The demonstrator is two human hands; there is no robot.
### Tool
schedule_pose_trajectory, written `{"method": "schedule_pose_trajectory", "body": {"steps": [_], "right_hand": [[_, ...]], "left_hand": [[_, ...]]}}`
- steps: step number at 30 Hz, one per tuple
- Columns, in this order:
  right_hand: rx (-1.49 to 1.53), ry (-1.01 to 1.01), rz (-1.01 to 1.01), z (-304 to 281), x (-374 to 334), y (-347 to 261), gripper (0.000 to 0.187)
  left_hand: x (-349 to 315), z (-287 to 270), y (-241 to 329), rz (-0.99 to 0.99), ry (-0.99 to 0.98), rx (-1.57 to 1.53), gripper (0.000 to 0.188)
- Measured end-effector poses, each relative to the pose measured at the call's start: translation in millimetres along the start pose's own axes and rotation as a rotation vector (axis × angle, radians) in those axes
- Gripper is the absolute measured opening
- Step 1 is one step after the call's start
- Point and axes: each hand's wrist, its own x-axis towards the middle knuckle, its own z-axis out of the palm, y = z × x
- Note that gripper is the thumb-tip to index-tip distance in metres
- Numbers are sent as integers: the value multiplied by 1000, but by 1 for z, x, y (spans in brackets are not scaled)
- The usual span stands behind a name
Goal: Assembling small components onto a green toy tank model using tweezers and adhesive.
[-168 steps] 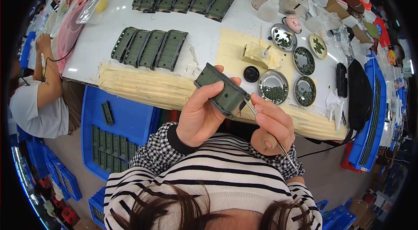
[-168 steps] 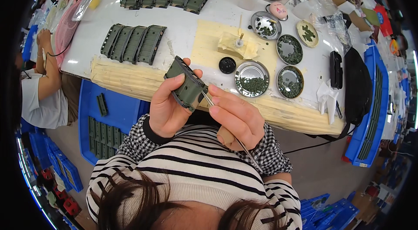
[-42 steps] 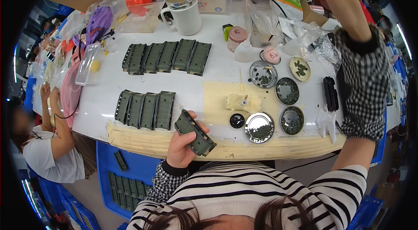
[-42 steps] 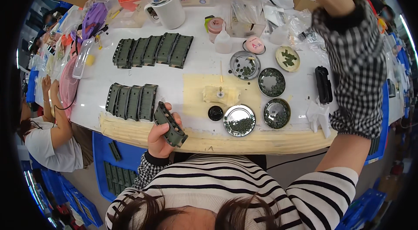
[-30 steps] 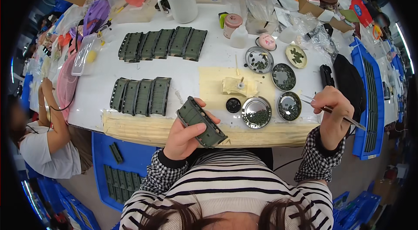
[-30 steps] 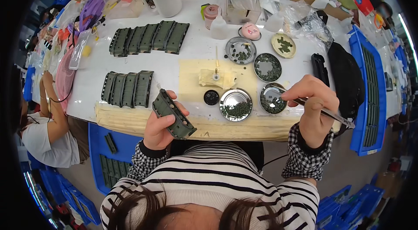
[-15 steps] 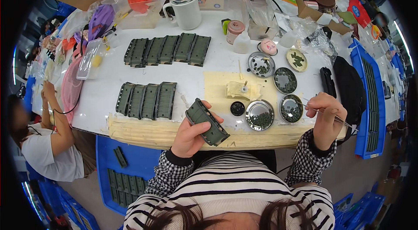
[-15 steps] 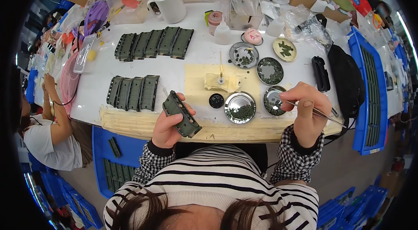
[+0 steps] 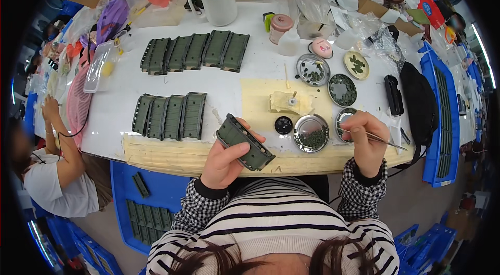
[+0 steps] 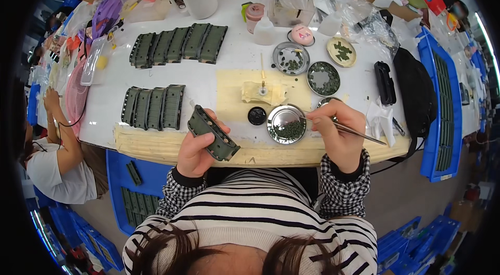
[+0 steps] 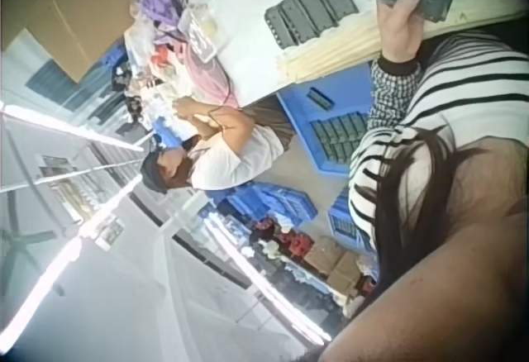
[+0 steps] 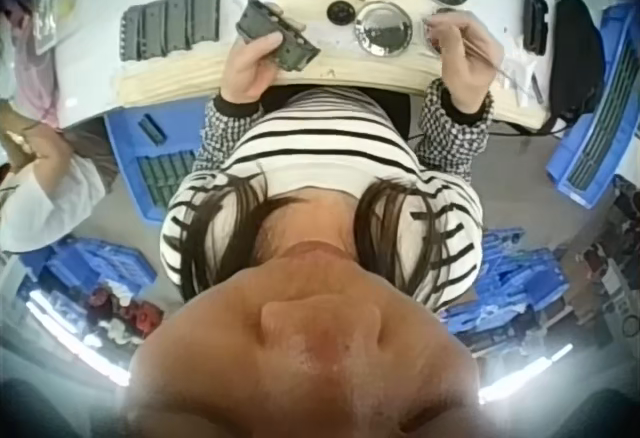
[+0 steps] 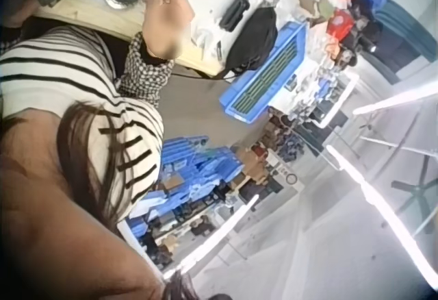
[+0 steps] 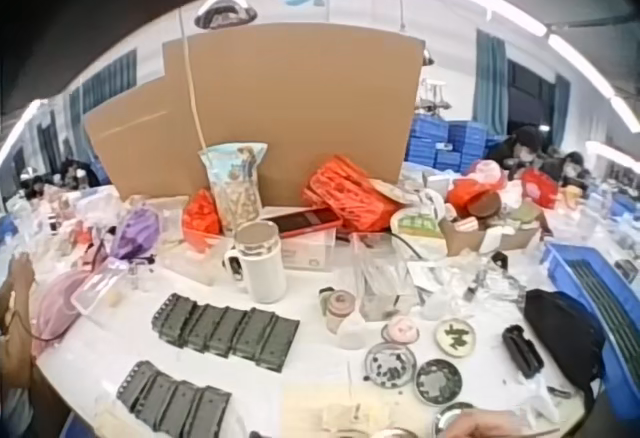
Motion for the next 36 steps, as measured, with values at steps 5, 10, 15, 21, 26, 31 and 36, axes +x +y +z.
{"method": "schedule_pose_trajectory", "body": {"steps": [5,10,15,21,26,31,36], "right_hand": [[-54,-18,103,7,-18,11,13],[5,-19,200,16,-25,13,13],[-360,-153,-91,12,-17,32,11],[-497,-175,-234,18,-10,34,12],[-516,-189,-237,17,-9,34,11],[-540,-209,-246,17,-8,33,11],[-450,-180,-245,18,-8,33,12]], "left_hand": [[-1,14,0,6,9,-6,36],[0,24,0,-23,101,22,33],[1,31,-1,-57,158,119,49],[2,51,-7,107,209,292,67],[-1,48,-3,95,117,332,54],[-2,38,-9,58,107,391,21],[0,36,-12,5,97,364,15]]}}
